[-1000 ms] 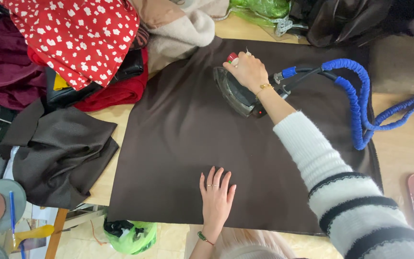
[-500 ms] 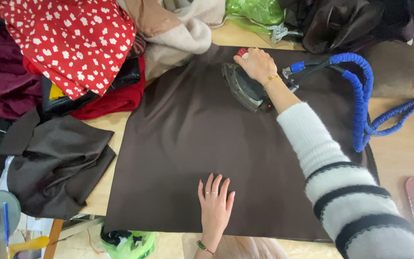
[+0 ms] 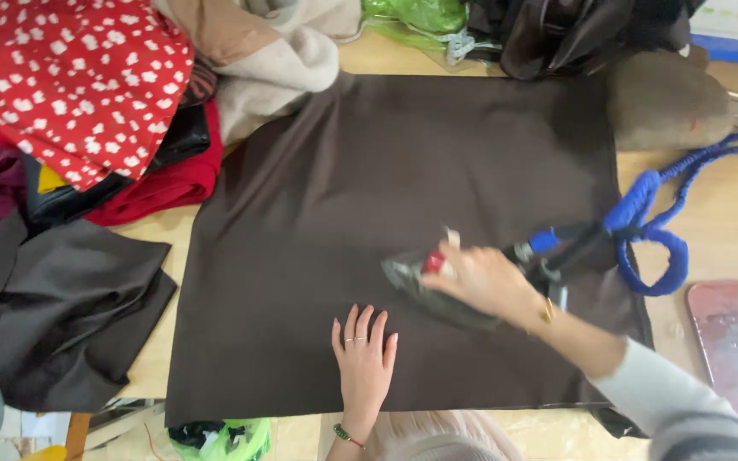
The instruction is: Ironing a piece of brown fabric on a wooden workbench
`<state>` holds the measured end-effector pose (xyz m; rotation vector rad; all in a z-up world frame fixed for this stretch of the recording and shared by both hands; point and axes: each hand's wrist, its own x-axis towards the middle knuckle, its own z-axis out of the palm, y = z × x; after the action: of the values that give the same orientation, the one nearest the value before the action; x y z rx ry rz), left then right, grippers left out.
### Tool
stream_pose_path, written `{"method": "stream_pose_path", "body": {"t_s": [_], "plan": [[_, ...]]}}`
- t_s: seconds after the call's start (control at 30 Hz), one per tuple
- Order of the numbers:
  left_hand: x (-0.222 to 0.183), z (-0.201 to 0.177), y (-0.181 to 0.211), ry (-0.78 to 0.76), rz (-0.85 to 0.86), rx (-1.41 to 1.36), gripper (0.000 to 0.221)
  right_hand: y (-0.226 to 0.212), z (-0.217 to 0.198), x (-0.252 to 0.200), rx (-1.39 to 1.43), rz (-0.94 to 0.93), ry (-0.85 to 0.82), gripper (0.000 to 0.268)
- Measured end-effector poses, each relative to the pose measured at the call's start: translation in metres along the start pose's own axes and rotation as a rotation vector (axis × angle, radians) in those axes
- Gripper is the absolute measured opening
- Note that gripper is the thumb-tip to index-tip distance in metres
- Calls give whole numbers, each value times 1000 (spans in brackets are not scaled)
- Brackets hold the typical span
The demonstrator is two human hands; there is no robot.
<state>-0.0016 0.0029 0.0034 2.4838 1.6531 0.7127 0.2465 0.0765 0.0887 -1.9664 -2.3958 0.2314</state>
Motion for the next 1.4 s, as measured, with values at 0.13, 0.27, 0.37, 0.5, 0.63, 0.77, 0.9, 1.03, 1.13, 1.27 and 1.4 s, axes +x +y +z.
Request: {"method": "stream_pose_path", "body": {"t_s": [0.13,0.27,0.37,0.5,0.63,0.77,0.9,1.03,1.13,1.27,1.4], "plan": [[-3,3,-1,-37,-7,-36,32,7,8,-46,55,36,-101,53],[-2,8,-3,-32,-16,-13,33,36,8,-23,-43,38,-14,56],[-3,6,-1,-24,-18,1,33,65,-3,18,-192,-72,82,46],[-3,7,-1,3,-13,27,33,119,-5,86,-226,-5,225,58],[-5,8,-2,-15,-18,31,34,163,-6,138,-296,-29,274,69],[-4,4,0,-20,-14,40,36,164,-5,144,-310,42,247,69],[-1,1,2,-29,-35,47,39,131,-9,94,-360,-16,300,69],[-6,13,6,-42,-23,111,46,85,2,2,-379,-31,328,80],[-13,32,23,-96,-83,177,65,45,-5,-74,-278,-41,160,62],[-9,41,53,-75,47,216,72,33,-1,-157,-93,-15,234,61],[-3,45,70,-134,136,215,73,70,13,-202,-42,-47,187,68]]}}
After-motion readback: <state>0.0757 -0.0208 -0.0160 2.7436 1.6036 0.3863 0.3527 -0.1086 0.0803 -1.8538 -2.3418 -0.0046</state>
